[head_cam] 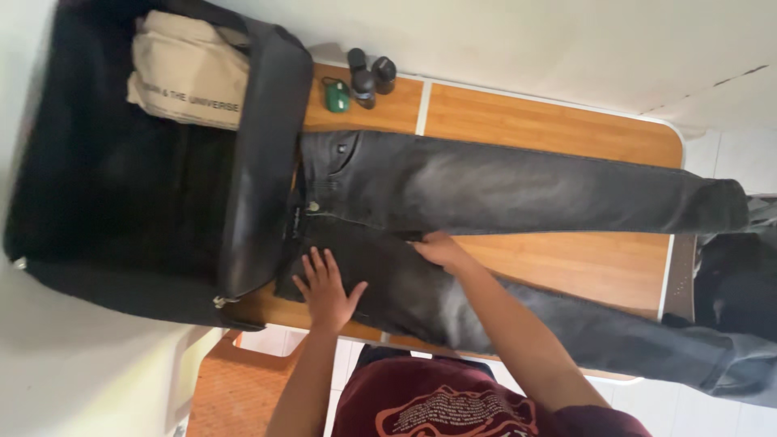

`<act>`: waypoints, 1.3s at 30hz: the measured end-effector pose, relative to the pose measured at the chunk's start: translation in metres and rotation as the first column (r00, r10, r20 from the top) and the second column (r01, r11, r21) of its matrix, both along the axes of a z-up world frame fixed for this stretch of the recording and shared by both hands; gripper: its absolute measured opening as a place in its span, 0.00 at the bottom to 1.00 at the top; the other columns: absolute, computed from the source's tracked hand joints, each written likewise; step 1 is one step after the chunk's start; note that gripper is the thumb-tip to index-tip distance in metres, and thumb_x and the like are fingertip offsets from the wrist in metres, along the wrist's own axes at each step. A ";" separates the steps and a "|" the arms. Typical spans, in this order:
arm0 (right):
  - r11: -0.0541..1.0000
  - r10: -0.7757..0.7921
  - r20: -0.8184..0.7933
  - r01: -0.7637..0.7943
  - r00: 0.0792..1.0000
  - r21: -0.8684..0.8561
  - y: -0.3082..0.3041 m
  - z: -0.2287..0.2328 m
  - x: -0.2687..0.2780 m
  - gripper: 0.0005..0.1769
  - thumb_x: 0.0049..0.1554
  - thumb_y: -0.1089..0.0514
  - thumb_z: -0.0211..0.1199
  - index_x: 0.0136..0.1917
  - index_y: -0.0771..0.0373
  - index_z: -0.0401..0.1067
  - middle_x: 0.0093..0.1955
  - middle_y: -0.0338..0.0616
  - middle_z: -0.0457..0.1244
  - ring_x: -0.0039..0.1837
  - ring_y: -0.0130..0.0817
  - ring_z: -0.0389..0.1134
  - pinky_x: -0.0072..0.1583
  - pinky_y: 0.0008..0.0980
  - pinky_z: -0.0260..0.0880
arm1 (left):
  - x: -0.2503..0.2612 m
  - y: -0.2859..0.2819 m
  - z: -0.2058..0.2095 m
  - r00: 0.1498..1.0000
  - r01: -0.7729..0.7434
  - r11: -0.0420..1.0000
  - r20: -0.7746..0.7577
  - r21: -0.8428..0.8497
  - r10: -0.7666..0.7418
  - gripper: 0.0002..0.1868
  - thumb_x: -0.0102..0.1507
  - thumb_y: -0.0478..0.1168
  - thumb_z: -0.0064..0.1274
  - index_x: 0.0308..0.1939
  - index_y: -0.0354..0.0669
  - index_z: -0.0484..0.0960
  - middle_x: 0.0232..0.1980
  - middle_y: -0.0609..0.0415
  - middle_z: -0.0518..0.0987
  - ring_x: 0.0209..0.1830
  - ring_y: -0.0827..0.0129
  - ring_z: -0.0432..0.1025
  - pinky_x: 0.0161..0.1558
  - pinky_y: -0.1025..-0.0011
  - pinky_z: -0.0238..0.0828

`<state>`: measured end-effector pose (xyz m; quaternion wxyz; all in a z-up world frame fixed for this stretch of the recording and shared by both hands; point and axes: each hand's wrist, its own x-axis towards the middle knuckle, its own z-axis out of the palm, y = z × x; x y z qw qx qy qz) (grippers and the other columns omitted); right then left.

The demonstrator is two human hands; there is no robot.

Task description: The person takes a pair of jeans from a basket, turns them right side out by hand, zips and buttons the fly, and spreads the jeans flat across the table.

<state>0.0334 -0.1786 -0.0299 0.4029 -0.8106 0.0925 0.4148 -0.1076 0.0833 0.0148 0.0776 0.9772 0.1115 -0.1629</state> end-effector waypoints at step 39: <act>0.922 0.200 0.206 -0.113 0.958 -0.372 -0.170 0.081 -0.085 0.25 0.55 0.39 0.71 0.47 0.65 0.76 0.45 0.57 0.71 0.50 0.51 0.73 0.55 0.43 0.72 | -0.005 0.013 -0.002 0.999 0.049 0.999 -0.001 -0.008 -0.049 0.53 0.61 0.69 0.50 0.80 0.48 0.47 0.83 0.44 0.43 0.83 0.46 0.37 0.72 0.33 0.39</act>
